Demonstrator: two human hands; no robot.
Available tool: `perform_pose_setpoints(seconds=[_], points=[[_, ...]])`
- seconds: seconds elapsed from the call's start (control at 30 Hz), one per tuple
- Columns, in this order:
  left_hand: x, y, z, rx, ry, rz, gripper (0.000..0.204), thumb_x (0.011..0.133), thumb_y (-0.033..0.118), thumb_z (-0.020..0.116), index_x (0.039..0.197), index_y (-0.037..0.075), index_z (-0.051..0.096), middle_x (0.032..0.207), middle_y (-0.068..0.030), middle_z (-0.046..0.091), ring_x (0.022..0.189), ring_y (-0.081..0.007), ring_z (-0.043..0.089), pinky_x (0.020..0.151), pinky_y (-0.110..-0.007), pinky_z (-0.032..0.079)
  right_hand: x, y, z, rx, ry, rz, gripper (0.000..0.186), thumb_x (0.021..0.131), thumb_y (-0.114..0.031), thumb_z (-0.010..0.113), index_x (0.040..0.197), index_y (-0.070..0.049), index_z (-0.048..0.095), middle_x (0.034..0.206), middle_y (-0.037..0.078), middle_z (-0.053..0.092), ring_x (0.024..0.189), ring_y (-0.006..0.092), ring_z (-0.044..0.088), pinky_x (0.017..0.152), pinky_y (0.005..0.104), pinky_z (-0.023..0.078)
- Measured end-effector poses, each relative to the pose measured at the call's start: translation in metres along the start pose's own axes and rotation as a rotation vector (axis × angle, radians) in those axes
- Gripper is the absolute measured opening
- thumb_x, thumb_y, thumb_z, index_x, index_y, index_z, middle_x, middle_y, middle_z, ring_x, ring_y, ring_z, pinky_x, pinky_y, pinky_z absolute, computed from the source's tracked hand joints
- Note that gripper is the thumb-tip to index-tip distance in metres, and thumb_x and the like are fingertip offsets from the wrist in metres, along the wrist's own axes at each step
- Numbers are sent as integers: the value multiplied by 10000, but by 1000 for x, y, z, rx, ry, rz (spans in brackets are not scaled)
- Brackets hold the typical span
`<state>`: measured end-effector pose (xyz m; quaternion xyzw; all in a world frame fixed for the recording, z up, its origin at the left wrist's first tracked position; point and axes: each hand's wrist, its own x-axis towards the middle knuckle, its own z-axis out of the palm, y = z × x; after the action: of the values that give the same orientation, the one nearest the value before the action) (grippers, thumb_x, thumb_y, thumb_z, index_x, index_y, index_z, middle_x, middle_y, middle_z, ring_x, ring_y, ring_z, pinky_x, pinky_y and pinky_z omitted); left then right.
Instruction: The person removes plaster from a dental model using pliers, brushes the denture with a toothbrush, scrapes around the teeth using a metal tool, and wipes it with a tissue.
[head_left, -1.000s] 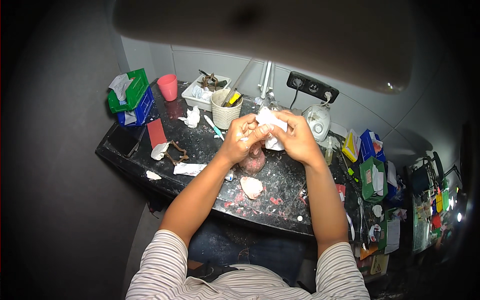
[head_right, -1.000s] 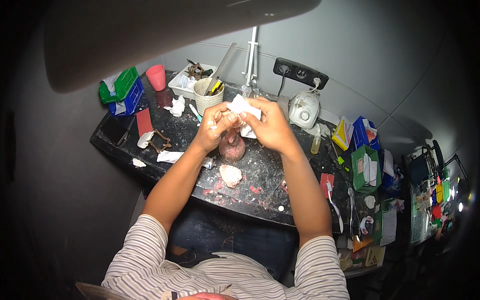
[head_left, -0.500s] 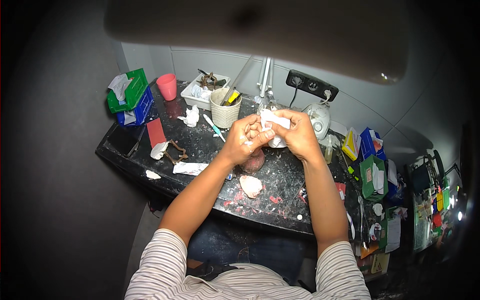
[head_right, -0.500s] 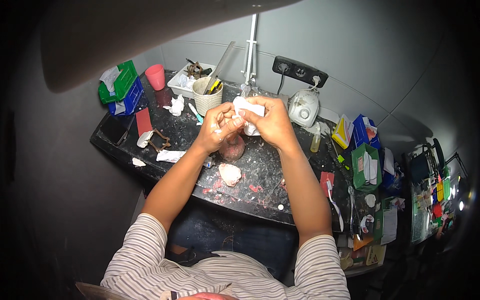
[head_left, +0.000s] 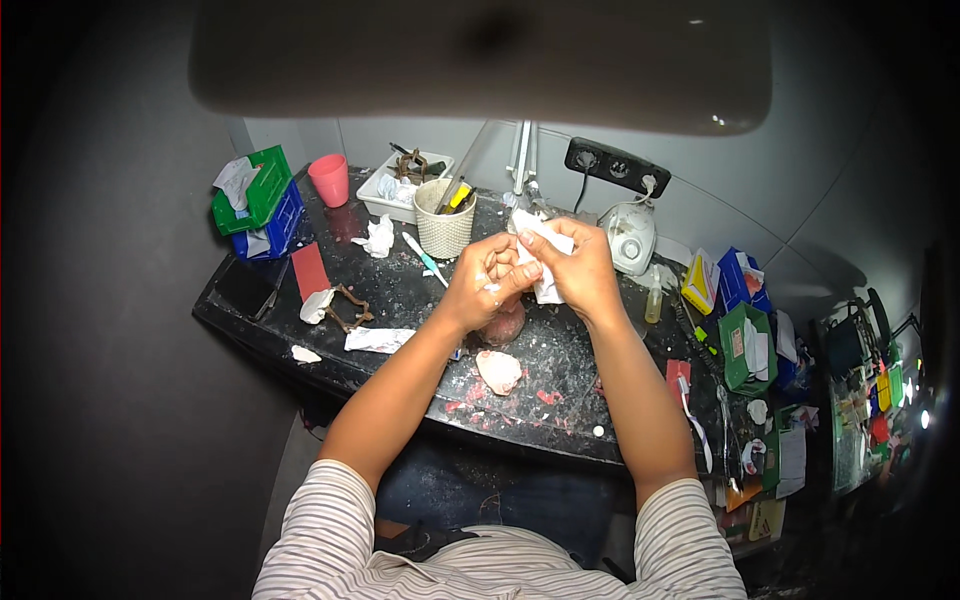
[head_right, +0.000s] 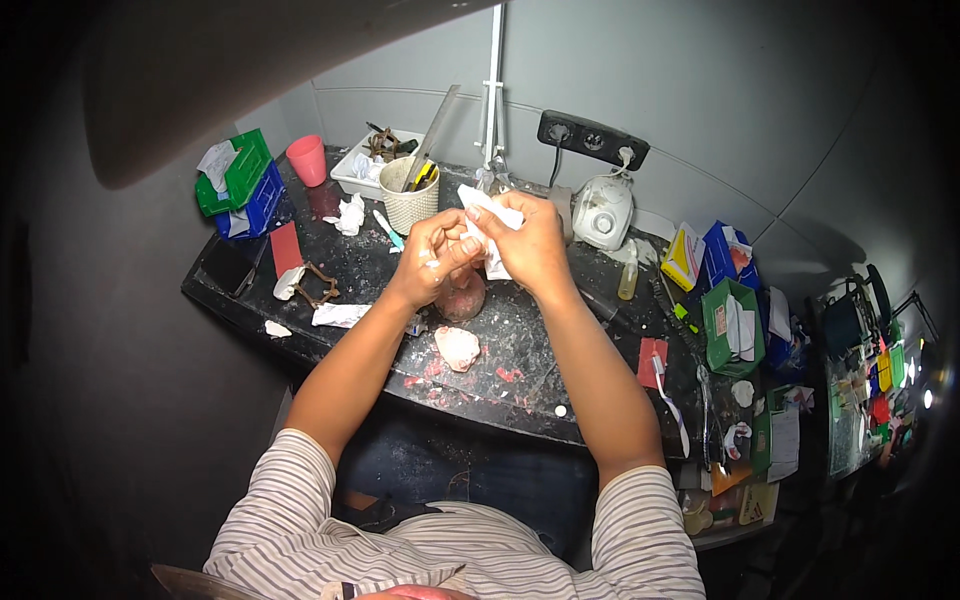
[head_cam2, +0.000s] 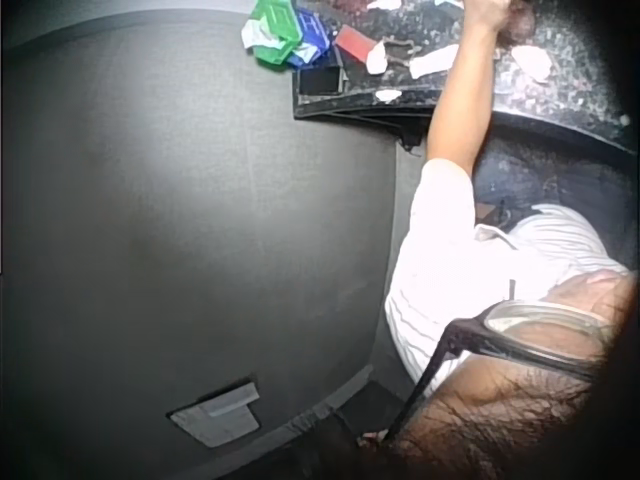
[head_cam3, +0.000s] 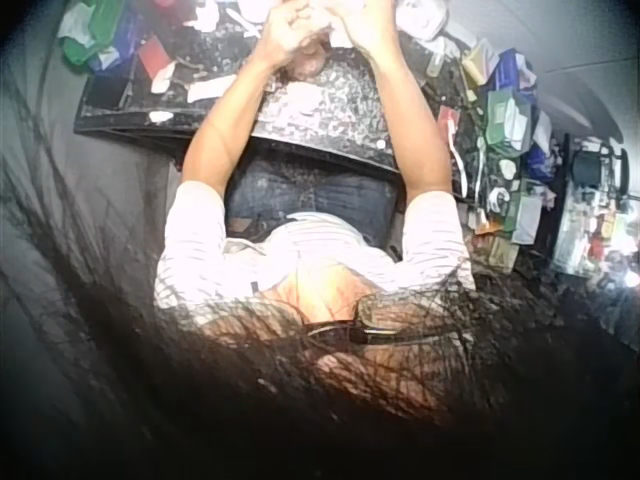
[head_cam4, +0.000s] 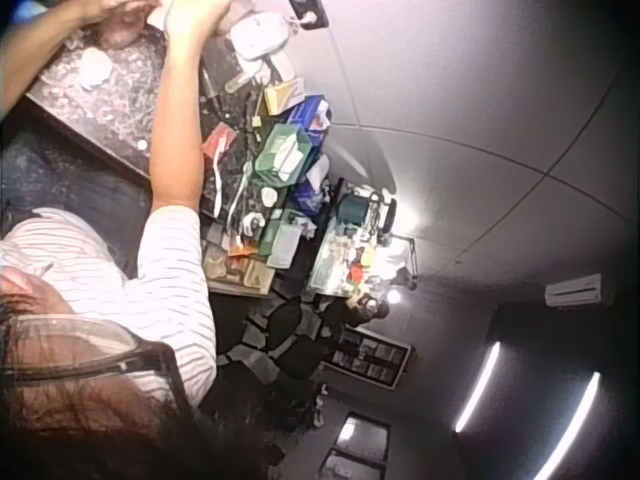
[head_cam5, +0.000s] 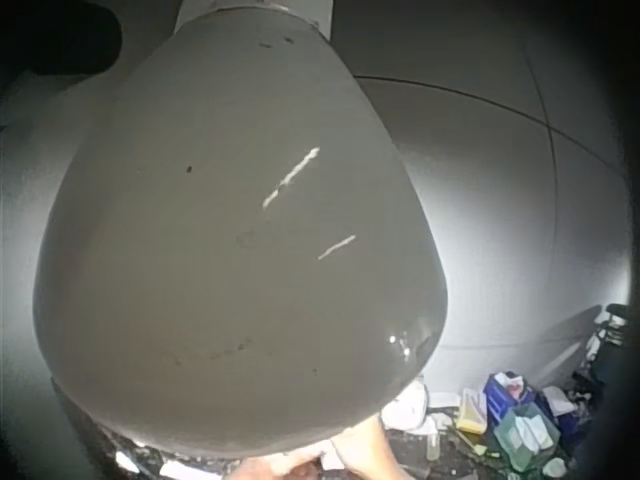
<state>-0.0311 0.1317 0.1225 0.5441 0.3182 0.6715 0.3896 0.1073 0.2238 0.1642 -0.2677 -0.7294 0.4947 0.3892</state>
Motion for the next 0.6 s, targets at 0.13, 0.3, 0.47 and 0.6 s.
perform_pose_setpoints(seconds=[0.13,0.3,0.47,0.6], points=[[2,1,6,-7,39,35,236,937,166,708,1035,-16,595,820,-29,641,640,-26,539,535,-187,411,2,-1,-9,143,-111,-15,180,861,-163,801,879,1,729,754,50,706,674,86,631,599,274,505],[3,-6,3,20,36,91,305,948,198,696,1111,-40,595,885,-65,678,714,-63,610,617,-202,478,2,-4,-5,-24,0,72,202,815,-102,829,952,6,726,824,60,717,677,103,644,589,282,515],[3,1,-9,-22,33,55,379,991,291,633,1106,-67,586,825,-107,669,575,-118,594,510,-235,473,1,-18,-28,-20,-144,161,268,796,-147,857,952,26,724,788,54,706,667,97,645,582,277,511],[6,-2,-18,-61,79,135,640,992,559,522,1112,-67,580,836,-165,650,554,-168,582,519,-277,499,7,-28,-49,38,-101,205,292,882,-235,797,964,35,722,758,55,697,597,108,639,538,273,504]])
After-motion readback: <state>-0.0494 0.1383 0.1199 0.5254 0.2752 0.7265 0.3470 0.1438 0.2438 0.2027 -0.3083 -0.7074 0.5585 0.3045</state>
